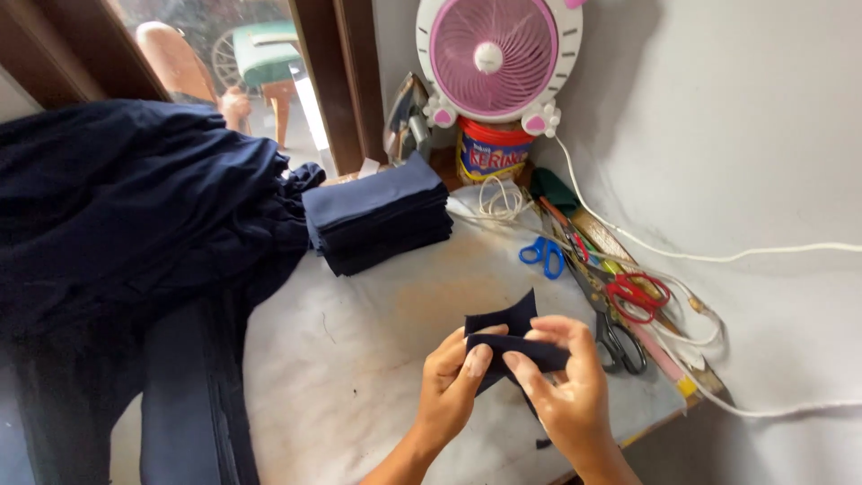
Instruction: Cutting fabric strips with scissors and folding them into components on a work table.
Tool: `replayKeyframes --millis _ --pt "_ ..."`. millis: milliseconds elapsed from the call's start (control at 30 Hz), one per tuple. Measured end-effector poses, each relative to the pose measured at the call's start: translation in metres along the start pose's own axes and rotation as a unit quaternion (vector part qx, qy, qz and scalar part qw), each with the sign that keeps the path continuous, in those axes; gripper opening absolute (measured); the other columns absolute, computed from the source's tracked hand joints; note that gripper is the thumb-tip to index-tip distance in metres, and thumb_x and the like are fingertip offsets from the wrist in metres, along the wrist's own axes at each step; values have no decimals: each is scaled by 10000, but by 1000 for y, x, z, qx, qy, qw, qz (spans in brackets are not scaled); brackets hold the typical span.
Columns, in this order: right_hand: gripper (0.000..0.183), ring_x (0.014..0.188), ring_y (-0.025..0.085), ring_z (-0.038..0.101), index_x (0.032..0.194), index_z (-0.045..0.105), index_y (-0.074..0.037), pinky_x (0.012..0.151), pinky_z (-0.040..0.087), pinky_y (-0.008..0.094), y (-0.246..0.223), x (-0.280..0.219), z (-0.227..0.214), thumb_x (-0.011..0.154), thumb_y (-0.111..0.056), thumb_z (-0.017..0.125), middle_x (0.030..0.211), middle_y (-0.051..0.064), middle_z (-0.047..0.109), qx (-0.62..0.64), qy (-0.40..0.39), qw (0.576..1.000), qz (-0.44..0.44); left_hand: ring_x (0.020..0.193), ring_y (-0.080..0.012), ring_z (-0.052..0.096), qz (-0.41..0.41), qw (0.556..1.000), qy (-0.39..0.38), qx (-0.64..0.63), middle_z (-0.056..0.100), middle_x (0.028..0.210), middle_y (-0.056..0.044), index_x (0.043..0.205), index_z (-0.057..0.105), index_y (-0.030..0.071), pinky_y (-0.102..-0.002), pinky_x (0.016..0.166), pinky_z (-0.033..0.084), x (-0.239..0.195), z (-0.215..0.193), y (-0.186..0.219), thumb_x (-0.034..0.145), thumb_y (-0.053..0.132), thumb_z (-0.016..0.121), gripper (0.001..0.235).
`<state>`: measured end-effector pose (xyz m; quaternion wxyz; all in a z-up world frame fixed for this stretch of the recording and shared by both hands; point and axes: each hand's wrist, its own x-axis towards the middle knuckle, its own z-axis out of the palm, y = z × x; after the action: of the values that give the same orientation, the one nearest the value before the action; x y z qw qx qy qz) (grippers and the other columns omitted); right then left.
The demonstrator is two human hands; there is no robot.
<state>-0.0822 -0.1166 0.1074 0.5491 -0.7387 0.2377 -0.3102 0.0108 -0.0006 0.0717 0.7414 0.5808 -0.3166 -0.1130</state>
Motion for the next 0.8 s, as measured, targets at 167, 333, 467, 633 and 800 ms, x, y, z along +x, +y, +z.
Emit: replayKeyframes --millis 167,333,467,633,800 --pt "38 785 92 640 909 708 -129 769 516 230 -10 2 -6 881 -149 724 842 -37 702 -97 -53 991 -75 907 -128 621 -13 999 26 44 669 949 -8 1216 768 79 -281 832 488 -4 0 -6 1026 310 519 389" --pt "170 892 113 712 1015 780 -95 817 545 247 -15 2 -16 921 -177 666 984 3 779 -63 -61 996 -2 599 -73 279 -89 987 109 -78 315 656 58 1550 490 125 -230 569 248 -2 0 -2 976 202 651 601" --pt "137 833 100 696 961 791 -97 785 545 239 -14 7 -13 912 -182 696 918 -10 770 -65 -60 996 -6 588 -38 300 -93 991 52 -83 339 650 79 1585 415 76 -194 552 269 -2 -2 4 960 240 662 692" --pt "92 728 88 669 891 754 -91 714 555 234 -12 9 -12 878 -181 740 787 -17 736 -69 -41 997 7 932 -108 641 -58 990 -92 -95 722 977 -9 1373 646 7 -277 874 540 -7 -7 1 1024 150 476 414" --pt "73 705 78 633 877 741 -110 705 526 233 -12 4 -12 882 -182 737 754 -41 701 -94 -44 994 -22 944 -107 645 -81 989 -106 -71 737 1026 -24 1368 658 27 -267 879 518 -7 -6 10 963 111 447 464"
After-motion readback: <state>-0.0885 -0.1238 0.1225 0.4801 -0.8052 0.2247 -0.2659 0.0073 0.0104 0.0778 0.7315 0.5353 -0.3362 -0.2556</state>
